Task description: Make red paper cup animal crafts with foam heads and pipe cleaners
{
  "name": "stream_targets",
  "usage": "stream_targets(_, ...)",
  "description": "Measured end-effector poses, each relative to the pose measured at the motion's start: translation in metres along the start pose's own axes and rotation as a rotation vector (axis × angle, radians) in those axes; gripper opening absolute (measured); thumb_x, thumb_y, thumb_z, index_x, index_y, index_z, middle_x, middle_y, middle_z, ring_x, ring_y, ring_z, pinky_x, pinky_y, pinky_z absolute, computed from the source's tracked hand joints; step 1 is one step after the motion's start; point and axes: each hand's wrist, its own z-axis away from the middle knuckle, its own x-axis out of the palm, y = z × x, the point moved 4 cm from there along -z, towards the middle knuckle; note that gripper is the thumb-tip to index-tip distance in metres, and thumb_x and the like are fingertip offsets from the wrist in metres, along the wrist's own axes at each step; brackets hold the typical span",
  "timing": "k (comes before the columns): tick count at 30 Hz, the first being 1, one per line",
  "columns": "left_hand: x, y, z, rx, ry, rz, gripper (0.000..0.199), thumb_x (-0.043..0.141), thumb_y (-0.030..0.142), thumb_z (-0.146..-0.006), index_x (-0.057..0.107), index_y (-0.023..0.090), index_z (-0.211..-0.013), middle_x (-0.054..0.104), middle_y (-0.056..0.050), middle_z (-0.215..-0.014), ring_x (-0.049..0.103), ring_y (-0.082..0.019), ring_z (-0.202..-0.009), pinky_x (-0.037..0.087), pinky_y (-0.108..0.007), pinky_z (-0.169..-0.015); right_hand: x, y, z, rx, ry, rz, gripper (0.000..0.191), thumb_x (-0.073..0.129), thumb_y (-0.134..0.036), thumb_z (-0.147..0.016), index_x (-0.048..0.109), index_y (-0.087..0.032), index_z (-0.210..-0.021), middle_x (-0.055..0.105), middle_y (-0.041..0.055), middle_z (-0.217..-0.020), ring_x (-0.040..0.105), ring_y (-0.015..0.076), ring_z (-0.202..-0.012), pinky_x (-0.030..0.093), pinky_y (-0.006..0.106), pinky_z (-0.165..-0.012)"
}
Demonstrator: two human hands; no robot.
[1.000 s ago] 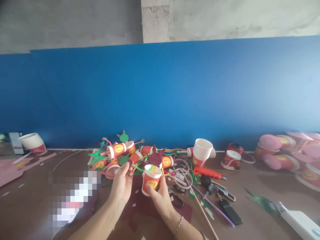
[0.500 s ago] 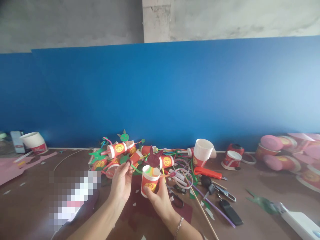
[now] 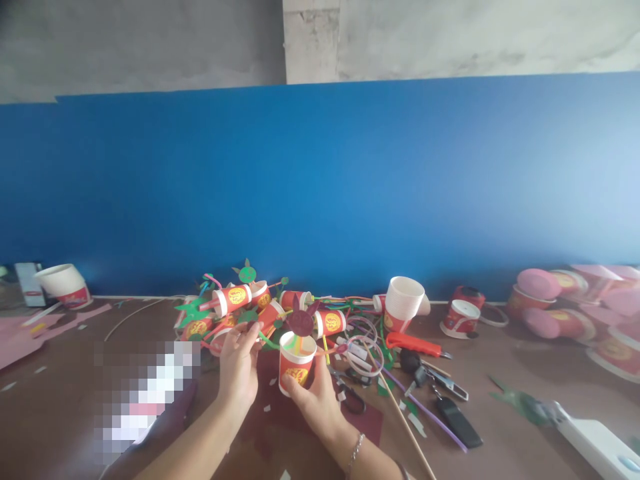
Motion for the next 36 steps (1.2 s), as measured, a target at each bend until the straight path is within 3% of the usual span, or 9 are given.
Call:
stream_targets(11, 0.005, 0.002, -0.001, -0.006, -0.15, -0.053, 0.04, 0.078, 0.029, -0.065, 0.065, 0.015, -0.1, 0.074, -0.01, -0.098, 0.066, -0.022, -0.1, 0.048, -0.026, -0.075, -0.002, 0.002, -0.002, 0.022, 0.004, 0.001, 0.052, 0.067, -0.032, -0.076, 0.043, -0.019, -0.121, 0.059, 0.0119, -0.124, 0.057, 0.0266, -0.112, 0.044, 0.039, -0.097)
stream_targets(21, 0.008, 0.008, 0.0, 0.032, -0.192, -0.116, 0.034, 0.079, 0.034, -0.062, 0.07, 0.014, -0.088, 0.076, -0.01, -0.088, 0.068, -0.026, -0.094, 0.048, -0.028, -0.069, -0.002, 0.004, -0.003, 0.003, -0.007, -0.002, 0.054, 0.067, -0.033, -0.077, 0.041, -0.02, -0.123, 0.057, 0.0126, -0.127, 0.054, 0.027, -0.116, 0.042, 0.04, -0.098)
stream_targets(29, 0.01, 0.006, -0.001, -0.053, -0.264, -0.134, 0.035, 0.081, 0.033, -0.06, 0.074, 0.016, -0.09, 0.073, -0.008, -0.099, 0.064, -0.022, -0.094, 0.046, -0.026, -0.071, -0.004, 0.006, -0.003, -0.001, 0.013, 0.01, 0.054, 0.068, -0.036, -0.076, 0.046, -0.018, -0.122, 0.061, 0.0118, -0.122, 0.058, 0.027, -0.111, 0.045, 0.039, -0.095)
stream_targets(36, 0.017, 0.013, -0.004, -0.078, -0.391, -0.159, 0.044, 0.083, 0.031, -0.057, 0.073, 0.019, -0.098, 0.073, -0.004, -0.09, 0.061, -0.016, -0.084, 0.045, -0.027, -0.077, 0.001, -0.003, -0.001, -0.044, -0.058, -0.006, 0.063, 0.07, -0.037, -0.075, 0.043, -0.02, -0.129, 0.059, 0.012, -0.126, 0.056, 0.0276, -0.114, 0.045, 0.039, -0.096)
